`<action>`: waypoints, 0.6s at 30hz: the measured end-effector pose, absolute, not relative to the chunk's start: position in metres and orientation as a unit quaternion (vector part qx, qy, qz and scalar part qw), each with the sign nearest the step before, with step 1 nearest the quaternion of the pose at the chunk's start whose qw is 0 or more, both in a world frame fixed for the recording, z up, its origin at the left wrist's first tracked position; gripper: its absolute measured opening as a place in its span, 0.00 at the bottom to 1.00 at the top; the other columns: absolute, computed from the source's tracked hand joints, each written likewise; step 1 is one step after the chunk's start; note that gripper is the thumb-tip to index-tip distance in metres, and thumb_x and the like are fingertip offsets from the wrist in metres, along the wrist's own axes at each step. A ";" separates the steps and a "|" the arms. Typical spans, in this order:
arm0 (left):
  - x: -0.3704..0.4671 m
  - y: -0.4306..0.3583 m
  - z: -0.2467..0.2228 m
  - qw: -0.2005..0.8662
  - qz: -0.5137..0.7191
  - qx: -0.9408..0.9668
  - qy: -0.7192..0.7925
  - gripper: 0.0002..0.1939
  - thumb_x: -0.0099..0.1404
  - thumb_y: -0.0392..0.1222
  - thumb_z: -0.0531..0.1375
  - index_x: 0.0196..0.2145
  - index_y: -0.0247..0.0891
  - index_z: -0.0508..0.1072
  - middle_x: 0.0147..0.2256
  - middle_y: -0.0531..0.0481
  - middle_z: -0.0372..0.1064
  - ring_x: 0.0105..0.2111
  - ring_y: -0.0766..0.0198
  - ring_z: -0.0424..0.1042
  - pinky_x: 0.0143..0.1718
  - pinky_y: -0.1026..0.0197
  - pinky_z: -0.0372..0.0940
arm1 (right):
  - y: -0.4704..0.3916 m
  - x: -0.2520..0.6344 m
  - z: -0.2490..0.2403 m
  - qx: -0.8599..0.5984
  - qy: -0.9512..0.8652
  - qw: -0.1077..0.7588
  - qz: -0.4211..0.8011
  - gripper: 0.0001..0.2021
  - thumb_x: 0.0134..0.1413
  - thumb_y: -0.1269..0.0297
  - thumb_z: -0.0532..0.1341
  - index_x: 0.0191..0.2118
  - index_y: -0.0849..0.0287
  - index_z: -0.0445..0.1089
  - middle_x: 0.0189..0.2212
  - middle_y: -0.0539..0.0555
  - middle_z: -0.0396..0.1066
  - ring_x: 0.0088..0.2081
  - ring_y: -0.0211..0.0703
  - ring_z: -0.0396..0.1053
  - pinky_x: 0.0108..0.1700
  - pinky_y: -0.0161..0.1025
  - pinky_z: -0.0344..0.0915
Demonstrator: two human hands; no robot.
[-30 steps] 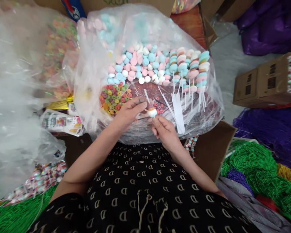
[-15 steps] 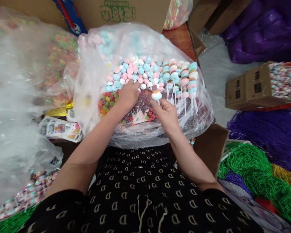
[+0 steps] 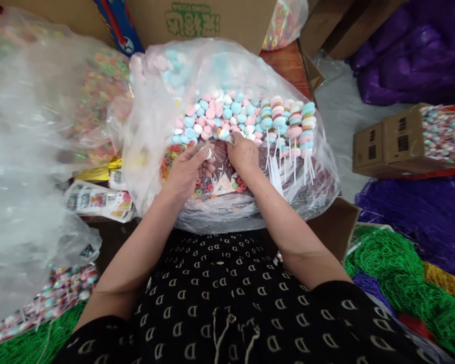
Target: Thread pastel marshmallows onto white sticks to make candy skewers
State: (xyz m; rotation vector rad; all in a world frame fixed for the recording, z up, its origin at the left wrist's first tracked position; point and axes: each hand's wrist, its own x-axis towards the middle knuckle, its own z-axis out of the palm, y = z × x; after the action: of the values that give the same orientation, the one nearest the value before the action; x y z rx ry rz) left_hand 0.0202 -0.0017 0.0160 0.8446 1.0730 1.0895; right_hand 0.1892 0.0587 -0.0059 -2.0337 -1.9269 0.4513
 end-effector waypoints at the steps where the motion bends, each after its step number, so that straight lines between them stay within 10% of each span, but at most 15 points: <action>1: 0.020 -0.005 0.015 0.648 0.481 0.361 0.467 0.17 0.63 0.54 0.72 0.43 0.40 0.79 0.30 0.52 0.75 0.26 0.67 0.74 0.26 0.63 0.69 | 0.057 0.190 -0.007 -0.707 -0.666 0.172 0.165 0.15 0.70 0.66 0.58 0.53 0.66 0.77 0.42 0.66 0.82 0.46 0.59 0.77 0.50 0.48 0.69; 8: 0.025 -0.018 0.001 0.632 0.493 0.347 0.488 0.13 0.70 0.49 0.67 0.49 0.41 0.80 0.35 0.49 0.79 0.31 0.64 0.78 0.35 0.59 0.75 | 0.010 0.197 0.012 -0.561 -0.550 0.421 0.453 0.20 0.66 0.43 0.65 0.30 0.53 0.68 0.21 0.46 0.64 0.25 0.39 0.62 0.30 0.37 0.62; 18: 0.050 -0.034 -0.002 0.592 0.490 0.417 0.485 0.17 0.78 0.52 0.58 0.55 0.44 0.81 0.45 0.46 0.83 0.49 0.59 0.80 0.49 0.57 0.77 | -0.032 0.189 0.010 -0.478 -0.398 0.419 0.661 0.30 0.51 0.30 0.71 0.31 0.54 0.67 0.18 0.42 0.61 0.17 0.30 0.46 0.19 0.35 0.41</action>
State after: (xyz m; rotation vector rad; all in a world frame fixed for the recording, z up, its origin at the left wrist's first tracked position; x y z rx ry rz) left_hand 0.0495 -0.0343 -0.0023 0.9699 1.1270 1.1403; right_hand 0.1893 -0.0316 0.0101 -1.1985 -0.9990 1.6585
